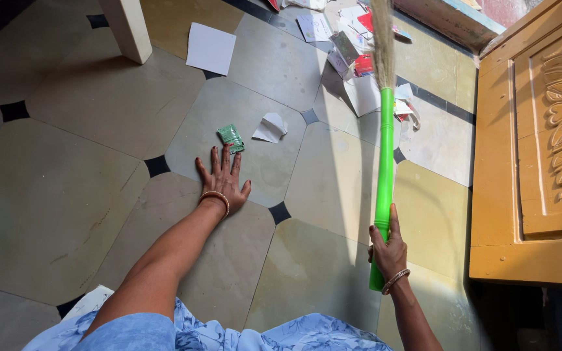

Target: The person sweeps paper scraps and debris into a pile on the floor using a broom and hand, then picks up and examines a piece of paper.

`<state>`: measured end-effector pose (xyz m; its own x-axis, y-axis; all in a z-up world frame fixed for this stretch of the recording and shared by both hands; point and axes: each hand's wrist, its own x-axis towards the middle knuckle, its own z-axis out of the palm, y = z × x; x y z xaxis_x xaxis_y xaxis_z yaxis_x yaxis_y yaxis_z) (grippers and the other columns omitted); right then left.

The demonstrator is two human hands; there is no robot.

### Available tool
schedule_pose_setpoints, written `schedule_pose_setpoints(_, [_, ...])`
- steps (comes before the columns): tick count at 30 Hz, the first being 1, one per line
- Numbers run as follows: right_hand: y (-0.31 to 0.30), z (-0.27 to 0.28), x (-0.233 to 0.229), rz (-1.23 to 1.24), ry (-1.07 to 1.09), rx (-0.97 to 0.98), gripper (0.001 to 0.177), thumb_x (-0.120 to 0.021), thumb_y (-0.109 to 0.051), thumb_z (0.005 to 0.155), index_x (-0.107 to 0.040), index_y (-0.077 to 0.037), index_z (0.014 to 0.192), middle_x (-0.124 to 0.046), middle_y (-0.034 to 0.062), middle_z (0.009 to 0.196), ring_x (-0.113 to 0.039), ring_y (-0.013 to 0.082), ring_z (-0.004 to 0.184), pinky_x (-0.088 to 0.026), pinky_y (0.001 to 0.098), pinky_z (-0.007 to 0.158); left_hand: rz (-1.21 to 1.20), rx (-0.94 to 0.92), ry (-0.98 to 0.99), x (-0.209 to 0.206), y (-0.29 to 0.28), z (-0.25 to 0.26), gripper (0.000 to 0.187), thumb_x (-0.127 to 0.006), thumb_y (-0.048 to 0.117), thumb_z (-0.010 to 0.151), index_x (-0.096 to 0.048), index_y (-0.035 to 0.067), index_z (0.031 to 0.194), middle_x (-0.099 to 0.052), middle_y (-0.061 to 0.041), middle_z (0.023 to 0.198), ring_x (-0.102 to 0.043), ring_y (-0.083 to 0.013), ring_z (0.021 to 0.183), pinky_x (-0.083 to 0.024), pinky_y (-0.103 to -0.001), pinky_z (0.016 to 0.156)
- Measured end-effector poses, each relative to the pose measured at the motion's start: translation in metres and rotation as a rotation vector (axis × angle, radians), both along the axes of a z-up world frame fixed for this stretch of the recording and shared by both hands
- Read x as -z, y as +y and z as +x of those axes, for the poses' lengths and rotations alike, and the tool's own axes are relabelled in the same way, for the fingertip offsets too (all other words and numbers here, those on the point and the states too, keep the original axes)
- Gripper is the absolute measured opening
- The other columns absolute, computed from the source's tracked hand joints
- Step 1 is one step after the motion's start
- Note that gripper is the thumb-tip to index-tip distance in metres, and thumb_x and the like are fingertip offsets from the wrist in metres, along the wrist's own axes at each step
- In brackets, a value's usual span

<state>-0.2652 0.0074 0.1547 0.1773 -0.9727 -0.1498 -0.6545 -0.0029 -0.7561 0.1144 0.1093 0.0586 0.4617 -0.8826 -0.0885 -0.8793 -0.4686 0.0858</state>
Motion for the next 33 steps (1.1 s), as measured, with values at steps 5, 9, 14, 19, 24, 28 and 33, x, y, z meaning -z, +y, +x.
schedule_pose_setpoints(5, [-0.02, -0.003, 0.018, -0.012, 0.117, 0.132, 0.089, -0.067, -0.015, 0.089, -0.021, -0.031, 0.163, -0.069, 0.0097, 0.074, -0.065, 0.0222, 0.048, -0.055, 0.0393, 0.041, 0.022, -0.006, 0.028, -0.01, -0.002, 0.001, 0.083, -0.04, 0.054, 0.093, -0.018, 0.014, 0.162, -0.003, -0.016, 0.171, -0.002, -0.0414, 0.155, -0.002, -0.076, 0.112])
schedule_pose_setpoints(9, [-0.016, -0.019, 0.034, -0.037, 0.33, -0.051, 0.091, -0.071, -0.021, 0.087, -0.023, -0.036, 0.162, -0.072, 0.0155, 0.071, -0.069, 0.0252, 0.05, -0.061, 0.0396, 0.048, 0.0, 0.017, -0.003, -0.007, 0.002, -0.001, 0.083, -0.038, 0.056, 0.094, -0.017, 0.014, 0.163, -0.003, -0.017, 0.17, -0.001, -0.0428, 0.154, -0.003, -0.076, 0.111])
schedule_pose_setpoints(14, [-0.056, -0.029, 0.052, -0.489, 0.366, -0.307, 0.092, -0.073, -0.022, 0.085, -0.028, -0.022, 0.165, -0.074, 0.0196, 0.078, -0.071, 0.0302, 0.064, -0.059, 0.0437, 0.061, 0.036, 0.015, 0.0, -0.01, 0.003, -0.003, 0.083, -0.037, 0.057, 0.095, -0.016, 0.013, 0.162, -0.003, -0.016, 0.171, -0.002, -0.0432, 0.154, -0.003, -0.076, 0.111])
schedule_pose_setpoints(19, [-0.174, 0.039, 0.016, -0.356, 0.303, -0.03, 0.082, -0.073, -0.022, 0.089, -0.034, -0.008, 0.16, -0.073, 0.0194, 0.083, -0.072, 0.0274, 0.06, -0.06, 0.0413, 0.062, 0.079, 0.018, 0.013, -0.013, 0.002, -0.001, 0.083, -0.037, 0.057, 0.096, -0.015, 0.012, 0.163, -0.002, -0.016, 0.17, -0.002, -0.0425, 0.154, -0.003, -0.077, 0.111])
schedule_pose_setpoints(24, [-0.275, 0.129, -0.021, -0.157, 0.23, 0.074, 0.051, -0.071, -0.011, 0.087, -0.058, -0.011, 0.136, -0.07, 0.0154, 0.091, -0.07, 0.0269, 0.06, -0.06, 0.042, 0.053, 0.071, 0.032, 0.034, -0.017, 0.002, 0.001, 0.083, -0.036, 0.057, 0.097, -0.015, 0.011, 0.163, -0.001, -0.018, 0.17, -0.002, -0.044, 0.154, -0.003, -0.077, 0.111])
schedule_pose_setpoints(28, [-0.29, 0.172, -0.01, -0.094, 0.305, -0.048, 0.054, -0.075, -0.016, 0.091, -0.059, -0.008, 0.142, -0.074, 0.0166, 0.095, -0.071, 0.0232, 0.063, -0.059, 0.037, 0.055, 0.084, 0.03, 0.043, -0.019, 0.0, 0.002, 0.083, -0.036, 0.056, 0.096, -0.013, 0.011, 0.163, 0.0, -0.017, 0.169, -0.001, -0.0441, 0.153, -0.003, -0.077, 0.111])
schedule_pose_setpoints(33, [-0.244, 0.145, 0.019, -0.447, 0.652, -0.37, 0.089, -0.078, -0.026, 0.086, -0.031, -0.027, 0.163, -0.072, 0.026, 0.097, -0.069, 0.0438, 0.089, -0.056, 0.0502, 0.081, 0.068, 0.031, 0.053, -0.017, 0.001, 0.003, 0.083, -0.036, 0.056, 0.097, -0.014, 0.011, 0.163, 0.0, -0.017, 0.17, -0.002, -0.0445, 0.154, -0.002, -0.077, 0.111])
